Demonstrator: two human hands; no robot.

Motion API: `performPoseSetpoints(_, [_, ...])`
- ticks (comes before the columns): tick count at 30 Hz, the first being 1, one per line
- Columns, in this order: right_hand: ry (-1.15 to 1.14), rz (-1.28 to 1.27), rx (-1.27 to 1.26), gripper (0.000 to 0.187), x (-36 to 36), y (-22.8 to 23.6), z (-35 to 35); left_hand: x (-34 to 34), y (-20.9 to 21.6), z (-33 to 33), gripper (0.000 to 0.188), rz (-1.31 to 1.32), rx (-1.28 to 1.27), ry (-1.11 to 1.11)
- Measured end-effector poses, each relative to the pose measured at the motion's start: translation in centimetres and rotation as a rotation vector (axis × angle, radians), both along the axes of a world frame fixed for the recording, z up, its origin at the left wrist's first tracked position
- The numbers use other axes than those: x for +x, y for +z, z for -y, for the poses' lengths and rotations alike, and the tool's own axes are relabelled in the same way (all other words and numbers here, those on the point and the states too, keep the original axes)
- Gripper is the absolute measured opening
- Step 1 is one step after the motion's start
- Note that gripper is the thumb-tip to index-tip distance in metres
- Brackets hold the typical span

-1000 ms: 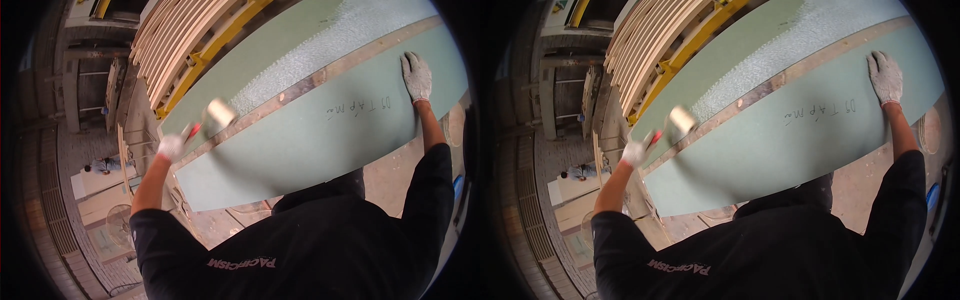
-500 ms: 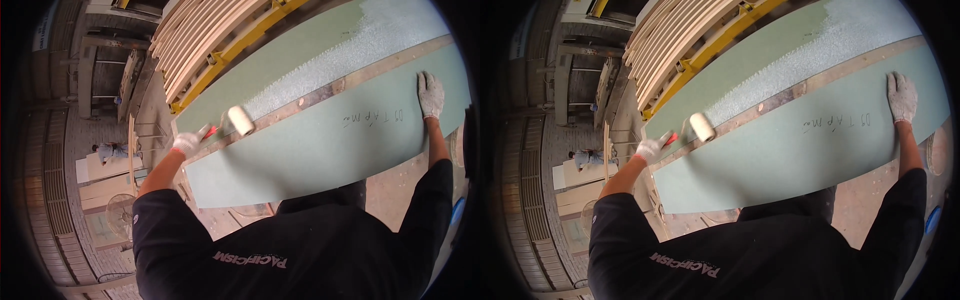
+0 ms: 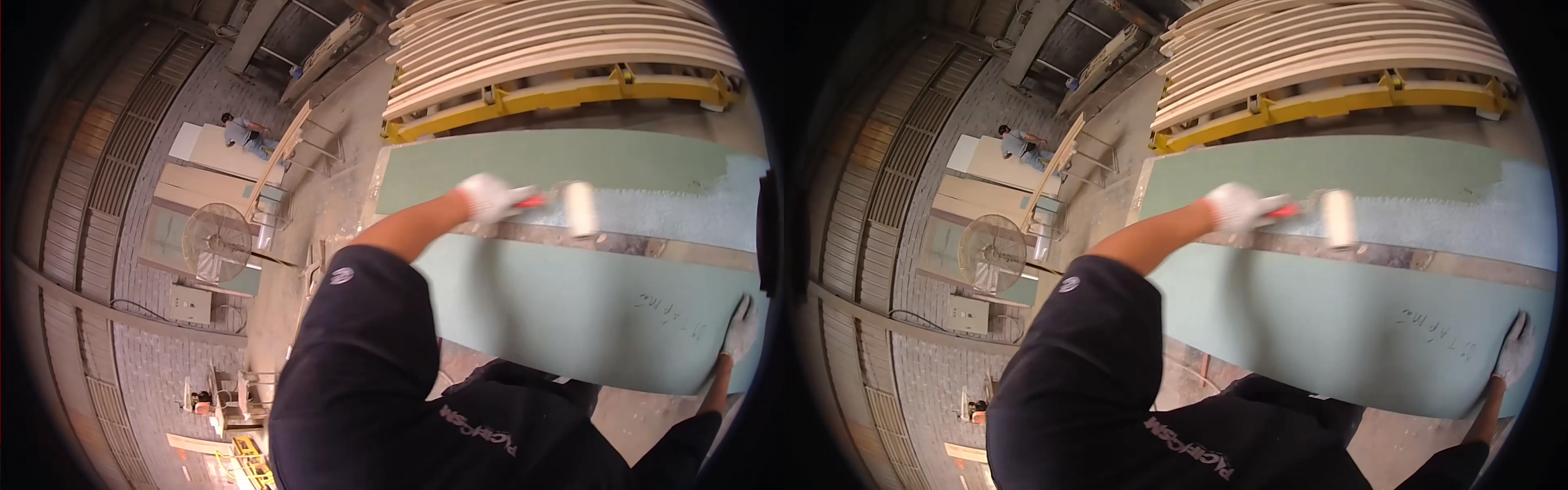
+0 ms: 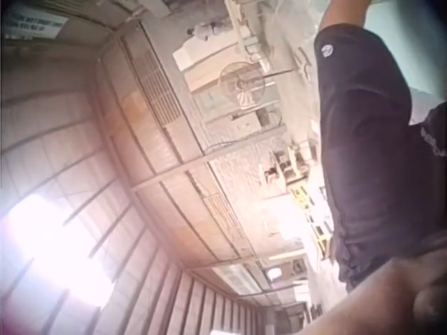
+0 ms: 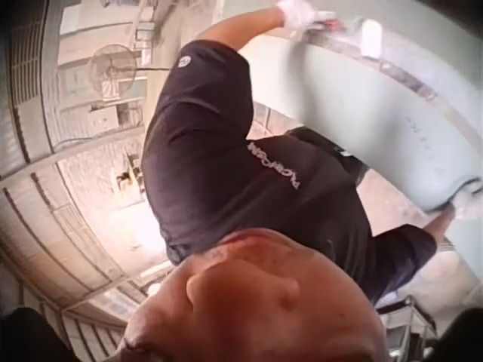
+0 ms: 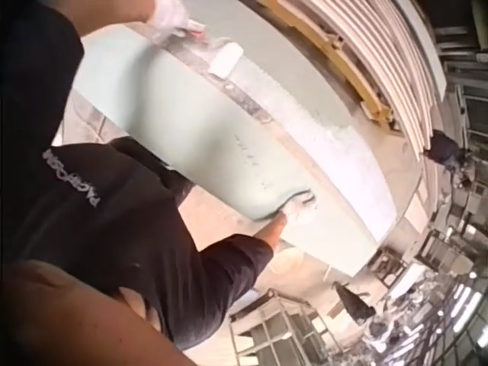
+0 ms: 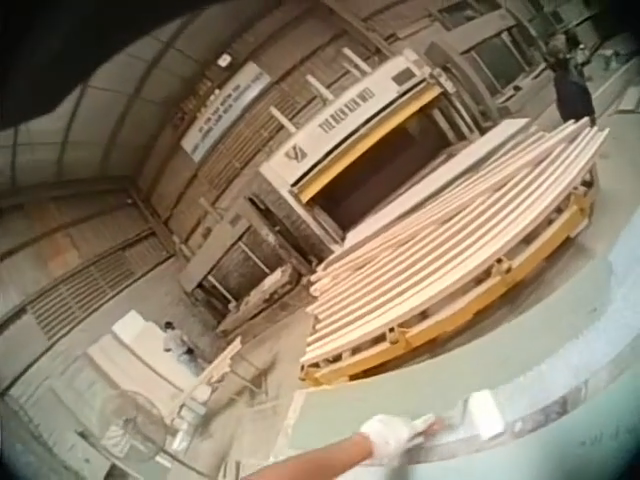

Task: Apply a white liquid coating to large green composite panels using a paint roller.

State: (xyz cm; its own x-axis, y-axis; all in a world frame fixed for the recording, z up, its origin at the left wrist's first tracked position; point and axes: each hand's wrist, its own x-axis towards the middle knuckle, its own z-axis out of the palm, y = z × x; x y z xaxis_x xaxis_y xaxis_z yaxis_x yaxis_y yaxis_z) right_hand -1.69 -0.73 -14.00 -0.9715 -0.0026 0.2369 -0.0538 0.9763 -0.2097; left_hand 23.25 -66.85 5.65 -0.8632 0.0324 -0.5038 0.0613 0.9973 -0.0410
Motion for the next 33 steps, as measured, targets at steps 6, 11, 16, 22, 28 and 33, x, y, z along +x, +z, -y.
performPoseSetpoints(6, [0.043,0.038,-0.011,0.049,-0.5,1.0,1.0,9.9,0.3,8.2,0.07,0.087,-0.162,0.148])
performPoseSetpoints(11, [0.039,0.018,-0.092,0.049,0.7,1.4,-0.8,-7.6,-1.1,-8.0,0.046,-0.026,0.079,-0.058])
performPoseSetpoints(16, [0.057,0.056,-0.119,0.049,0.6,1.5,0.0,-25.1,-5.6,-28.0,0.051,-0.12,0.763,0.586])
performPoseSetpoints(22, [0.042,0.06,-0.139,0.047,1.9,2.2,-0.9,-25.1,-5.7,-27.7,0.036,-0.193,0.288,-0.14])
performPoseSetpoints(28, [0.1,0.051,-0.2,0.046,1.4,4.4,1.1,-2.0,1.6,-6.9,0.055,0.011,-0.081,0.077])
performPoseSetpoints(33, [0.118,0.053,-0.244,0.045,0.9,3.6,0.4,3.3,2.6,-2.7,0.053,0.046,-0.221,0.168])
